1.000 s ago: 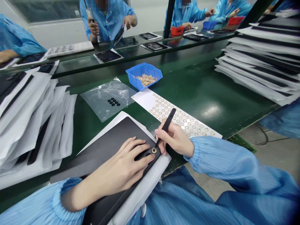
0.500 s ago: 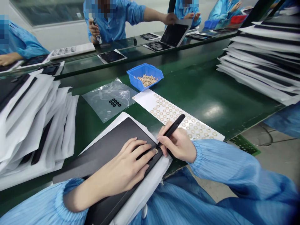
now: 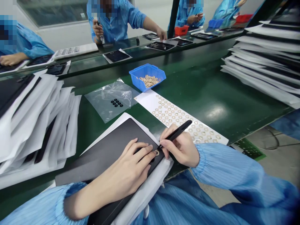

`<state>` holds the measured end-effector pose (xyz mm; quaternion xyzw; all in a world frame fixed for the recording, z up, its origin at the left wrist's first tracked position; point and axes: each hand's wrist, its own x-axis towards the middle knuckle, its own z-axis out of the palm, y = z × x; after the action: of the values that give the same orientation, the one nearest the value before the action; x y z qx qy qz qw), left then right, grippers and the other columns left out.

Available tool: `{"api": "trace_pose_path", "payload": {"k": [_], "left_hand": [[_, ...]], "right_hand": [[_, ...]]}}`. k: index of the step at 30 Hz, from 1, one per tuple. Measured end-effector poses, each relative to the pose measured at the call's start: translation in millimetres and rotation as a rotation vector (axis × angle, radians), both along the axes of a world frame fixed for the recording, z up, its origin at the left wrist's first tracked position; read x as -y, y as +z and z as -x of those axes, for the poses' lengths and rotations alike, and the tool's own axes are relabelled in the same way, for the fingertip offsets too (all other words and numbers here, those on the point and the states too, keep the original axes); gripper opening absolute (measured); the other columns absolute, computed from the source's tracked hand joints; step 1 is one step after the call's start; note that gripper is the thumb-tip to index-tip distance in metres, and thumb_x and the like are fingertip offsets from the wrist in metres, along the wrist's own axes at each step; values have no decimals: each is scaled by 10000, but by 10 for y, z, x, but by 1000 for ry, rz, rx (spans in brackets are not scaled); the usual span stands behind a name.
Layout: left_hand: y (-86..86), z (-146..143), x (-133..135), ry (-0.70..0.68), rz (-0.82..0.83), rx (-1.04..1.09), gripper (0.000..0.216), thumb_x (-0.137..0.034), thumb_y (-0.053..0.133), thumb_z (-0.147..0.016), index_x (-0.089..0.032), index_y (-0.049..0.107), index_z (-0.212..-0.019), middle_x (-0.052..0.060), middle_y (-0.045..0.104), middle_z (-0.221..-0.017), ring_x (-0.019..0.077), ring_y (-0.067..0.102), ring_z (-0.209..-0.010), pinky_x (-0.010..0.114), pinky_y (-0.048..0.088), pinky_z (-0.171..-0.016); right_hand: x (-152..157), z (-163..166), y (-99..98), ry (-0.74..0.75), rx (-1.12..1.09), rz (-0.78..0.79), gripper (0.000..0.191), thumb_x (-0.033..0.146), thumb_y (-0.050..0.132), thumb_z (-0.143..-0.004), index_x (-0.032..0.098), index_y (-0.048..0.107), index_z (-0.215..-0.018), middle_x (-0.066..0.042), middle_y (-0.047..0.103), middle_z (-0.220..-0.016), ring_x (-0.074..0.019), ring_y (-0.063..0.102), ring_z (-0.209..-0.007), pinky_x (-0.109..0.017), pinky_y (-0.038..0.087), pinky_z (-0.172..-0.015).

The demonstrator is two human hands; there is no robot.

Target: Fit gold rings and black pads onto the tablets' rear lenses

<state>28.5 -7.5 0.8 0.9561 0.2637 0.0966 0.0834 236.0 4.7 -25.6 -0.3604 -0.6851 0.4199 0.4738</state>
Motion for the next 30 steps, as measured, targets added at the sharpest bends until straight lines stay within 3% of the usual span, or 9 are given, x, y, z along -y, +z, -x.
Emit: {"api": "trace_pose_path", "payload": {"k": [6,10,13,16,18,21,24,26,30], "left_hand": [[0,10,-30,9,95,62,198,-151,393,-919,-137,480,-1096,90,553,-1147,189,454,-1142,447,301,-1087],[-7,7,-43,-1,88,68,202,-161,394,-919,-135,479,-1100,91,556,-1143,197,460,-1129,457,298,-1083],[-4,-1,-47,-5,69,80,223,-170,384,-921,-131,490,-1113,99,553,-1155,205,465,-1107,461,312,-1065],[0,-4,-48,-17,70,103,242,-167,374,-918,-138,509,-1116,103,552,-1159,213,463,-1096,449,329,-1042],[-5,-2,-49,-20,73,113,247,-167,375,-915,-142,519,-1113,101,548,-1168,218,460,-1096,442,326,-1036],[-15,5,-50,-12,82,118,242,-168,381,-909,-139,527,-1099,98,545,-1166,217,465,-1073,420,329,-1018],[-15,17,-39,-9,80,121,211,-179,390,-906,-142,540,-1051,91,563,-1117,211,472,-1043,375,357,-978],[-10,25,-21,-8,62,127,185,-190,401,-905,-154,545,-1016,87,577,-1078,206,481,-1024,352,371,-957],[2,31,-11,-18,23,135,154,-207,433,-894,-169,545,-992,82,585,-1045,199,498,-993,331,381,-944]], "right_hand": [[-13,-3,-34,31,-24,-125,92,201,489,-883,189,448,-802,38,493,-572,-83,507,-377,-212,405,-361],[-6,-36,-34,78,-74,-71,133,254,490,-895,175,470,-790,14,521,-631,-83,528,-393,-216,403,-359],[-13,-96,137,61,-79,-20,183,298,482,-907,178,467,-769,15,528,-641,-87,550,-399,-219,422,-366],[-147,-172,466,0,-23,-95,212,338,511,-894,188,461,-753,11,547,-644,-92,562,-418,-226,449,-392],[-399,-203,691,-89,86,-202,241,379,552,-867,189,470,-744,7,555,-624,-99,567,-441,-231,467,-429],[-1059,-188,890,-269,213,-338,276,445,567,-842,183,501,-790,3,562,-596,-112,578,-490,-250,493,-507],[-1848,-115,895,-421,233,-381,276,437,489,-880,166,505,-926,-24,590,-647,-160,615,-584,-331,527,-625],[-2268,-55,843,-460,372,-335,180,338,502,-868,162,502,-904,-37,601,-680,-181,628,-652,-369,519,-728],[-2601,24,770,-379,572,-243,42,219,480,-828,182,474,-811,-35,611,-654,-187,609,-635,-383,497,-752]]}}
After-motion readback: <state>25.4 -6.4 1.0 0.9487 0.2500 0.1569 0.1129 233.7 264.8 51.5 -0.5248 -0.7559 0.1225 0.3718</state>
